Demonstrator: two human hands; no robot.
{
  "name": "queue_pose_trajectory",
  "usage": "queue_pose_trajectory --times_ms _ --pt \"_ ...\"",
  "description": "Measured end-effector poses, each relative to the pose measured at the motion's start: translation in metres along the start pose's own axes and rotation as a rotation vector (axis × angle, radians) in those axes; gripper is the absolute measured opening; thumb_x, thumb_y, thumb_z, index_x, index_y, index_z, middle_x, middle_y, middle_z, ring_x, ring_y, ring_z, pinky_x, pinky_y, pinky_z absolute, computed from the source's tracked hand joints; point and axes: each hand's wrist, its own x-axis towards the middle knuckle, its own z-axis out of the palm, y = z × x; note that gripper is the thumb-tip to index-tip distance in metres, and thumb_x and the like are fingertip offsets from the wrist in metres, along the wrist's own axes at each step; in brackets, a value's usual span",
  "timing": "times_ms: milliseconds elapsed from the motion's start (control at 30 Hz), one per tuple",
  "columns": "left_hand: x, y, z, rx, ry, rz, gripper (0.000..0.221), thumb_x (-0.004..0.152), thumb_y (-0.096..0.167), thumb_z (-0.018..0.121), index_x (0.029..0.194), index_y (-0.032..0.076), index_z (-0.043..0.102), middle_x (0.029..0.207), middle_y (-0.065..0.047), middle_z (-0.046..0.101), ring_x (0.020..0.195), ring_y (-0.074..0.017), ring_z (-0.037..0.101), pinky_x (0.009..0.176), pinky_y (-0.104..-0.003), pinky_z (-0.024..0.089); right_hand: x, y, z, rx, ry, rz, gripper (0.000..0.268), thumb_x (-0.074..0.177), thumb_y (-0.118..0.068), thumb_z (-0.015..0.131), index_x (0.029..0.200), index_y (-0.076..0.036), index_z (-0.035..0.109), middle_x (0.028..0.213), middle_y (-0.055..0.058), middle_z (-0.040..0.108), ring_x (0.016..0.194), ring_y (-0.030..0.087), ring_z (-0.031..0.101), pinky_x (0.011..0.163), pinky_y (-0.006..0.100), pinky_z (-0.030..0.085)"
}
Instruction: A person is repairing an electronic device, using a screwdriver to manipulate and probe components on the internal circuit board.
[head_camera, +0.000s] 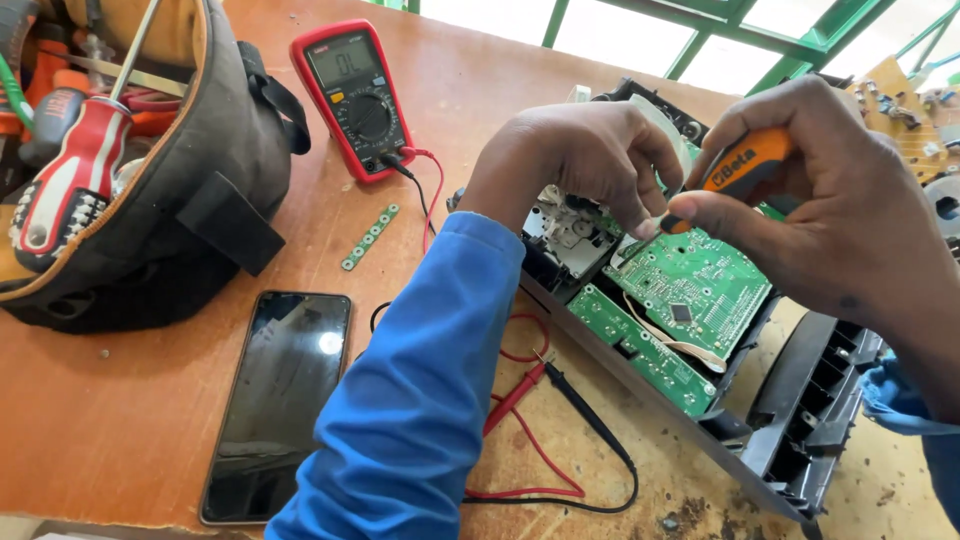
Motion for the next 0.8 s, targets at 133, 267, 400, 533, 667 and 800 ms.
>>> queue_pose_trajectory --times_ms 133,267,400,533,667,800 --pt "-0.0036 0.0013 0.0000 0.023 0.016 -0.021 0.069 0.068 0.017 0.087 0.133 0.021 0.068 0.107 0.009 0.083 0.099 -0.0044 0.076 0.091 -0.024 0.056 0.0034 0.0013 0.0009 -0.022 -0.024 -0.017 0.050 0.085 -0.031 0.082 0.121 -0.010 0.055 0.103 0.007 0.068 0.085 0.018 0.074 0.073 0.030 0.058" --pt "0.0012 -0.0038 -0.0003 0.066 0.026 0.017 0.071 0.066 0.018 0.088 0.134 0.020 0.068 0.108 0.009 0.080 0.099 -0.0068 0.076 0.090 -0.026 0.058 0.0041 0.0030 0.0024 0.035 -0.038 -0.070 0.047 0.087 -0.026 0.081 0.120 -0.007 0.054 0.101 0.010 0.068 0.084 0.018 0.075 0.074 0.029 0.058" --pt "-0.0007 -0.0033 -0.0016 0.045 0.002 0.016 0.069 0.064 0.015 0.088 0.130 0.022 0.070 0.108 0.009 0.082 0.098 -0.0052 0.075 0.088 -0.025 0.057 0.0027 0.0013 0.0048 0.072 -0.017 -0.063 0.047 0.087 -0.023 0.082 0.119 -0.006 0.054 0.101 0.010 0.066 0.083 0.018 0.075 0.072 0.028 0.057" --pt "-0.0031 -0.0009 -0.0012 0.051 0.013 0.013 0.062 0.066 0.014 0.087 0.126 0.023 0.071 0.101 0.010 0.081 0.098 -0.0059 0.075 0.091 -0.027 0.057 0.0029 -0.0013 0.0059 0.047 -0.030 -0.012 0.047 0.085 -0.027 0.083 0.118 -0.010 0.056 0.100 0.006 0.068 0.083 0.016 0.074 0.075 0.028 0.057" --pt "-0.0046 -0.0008 -0.0015 0.027 0.003 0.024 0.057 0.066 0.012 0.087 0.121 0.022 0.073 0.101 0.009 0.083 0.093 -0.0043 0.076 0.088 -0.024 0.059 0.0033 0.0000 0.0075 0.062 -0.033 0.002 0.047 0.084 -0.026 0.083 0.118 -0.009 0.056 0.099 0.006 0.069 0.085 0.016 0.074 0.075 0.027 0.057" --pt "-0.0043 -0.0019 -0.0017 0.022 -0.002 0.039 0.056 0.066 0.011 0.086 0.120 0.021 0.073 0.098 0.009 0.083 0.090 -0.0038 0.077 0.086 -0.023 0.060 0.0036 -0.0012 0.0070 0.052 -0.043 -0.026 0.044 0.086 -0.025 0.082 0.117 -0.009 0.057 0.101 0.005 0.070 0.085 0.015 0.075 0.075 0.027 0.058"
